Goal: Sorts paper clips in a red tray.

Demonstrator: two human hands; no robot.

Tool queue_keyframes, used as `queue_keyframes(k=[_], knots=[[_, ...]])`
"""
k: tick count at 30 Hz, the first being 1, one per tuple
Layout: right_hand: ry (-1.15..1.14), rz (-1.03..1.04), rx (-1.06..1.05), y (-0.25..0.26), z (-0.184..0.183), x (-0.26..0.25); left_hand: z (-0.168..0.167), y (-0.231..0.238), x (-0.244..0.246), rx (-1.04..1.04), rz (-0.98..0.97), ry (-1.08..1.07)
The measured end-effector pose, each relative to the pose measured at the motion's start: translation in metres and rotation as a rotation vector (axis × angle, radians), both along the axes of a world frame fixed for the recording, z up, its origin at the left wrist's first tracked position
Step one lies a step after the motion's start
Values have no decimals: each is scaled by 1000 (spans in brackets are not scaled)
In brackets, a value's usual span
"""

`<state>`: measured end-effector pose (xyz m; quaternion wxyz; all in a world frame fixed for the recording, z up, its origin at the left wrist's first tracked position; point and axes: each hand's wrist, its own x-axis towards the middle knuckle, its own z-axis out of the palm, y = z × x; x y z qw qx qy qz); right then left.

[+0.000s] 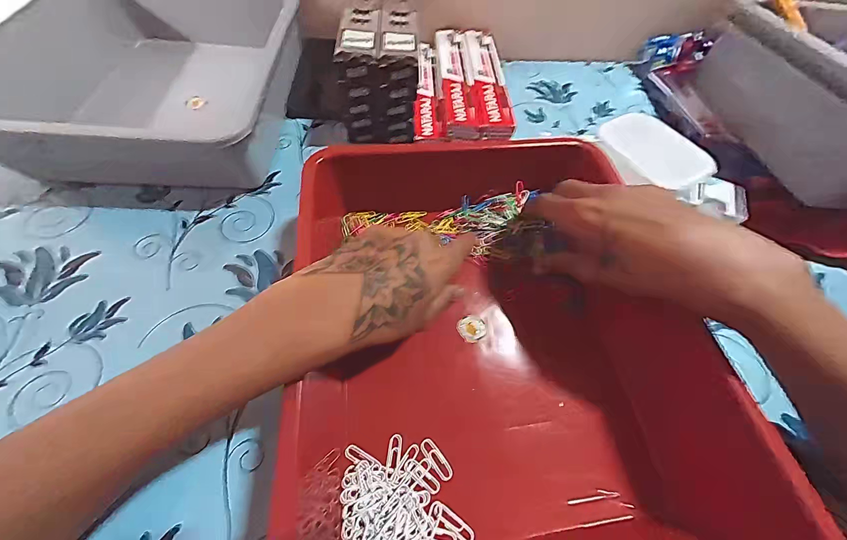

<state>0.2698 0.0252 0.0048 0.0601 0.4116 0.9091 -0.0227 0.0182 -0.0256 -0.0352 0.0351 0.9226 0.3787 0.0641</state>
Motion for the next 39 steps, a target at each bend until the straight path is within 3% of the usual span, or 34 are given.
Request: queue_keyframes(k=[4, 7, 8, 10, 12, 14, 17, 28, 35, 39], knots=[[8, 17, -66, 3, -7, -4, -4, 1, -4, -3, 126, 80], [257, 121, -123, -1, -7, -2, -8, 3, -5, 2, 84, 13], [269, 56, -147, -17, 6, -11, -8, 3, -4, -2, 57, -13], [145, -267, -210, -59, 45, -45, -7, 2, -1, -4, 19, -46], [81, -345, -167, -69, 53, -55, -6, 1, 0, -20, -15, -53], [75, -207, -156, -58, 42, -44, -6, 1, 0, -39, -43, -52], [262, 264, -56, 3, -16, -3, -4, 1, 1, -30, -38, -25], [340, 66, 57, 5, -13, -2, 0, 3, -2, 69, 71, 29], [188, 173, -95, 10, -16, 0, 14, 0, 5, 163, 362, -37], [220, 180, -106, 10, -16, 2, 13, 1, 5, 166, 373, -62]])
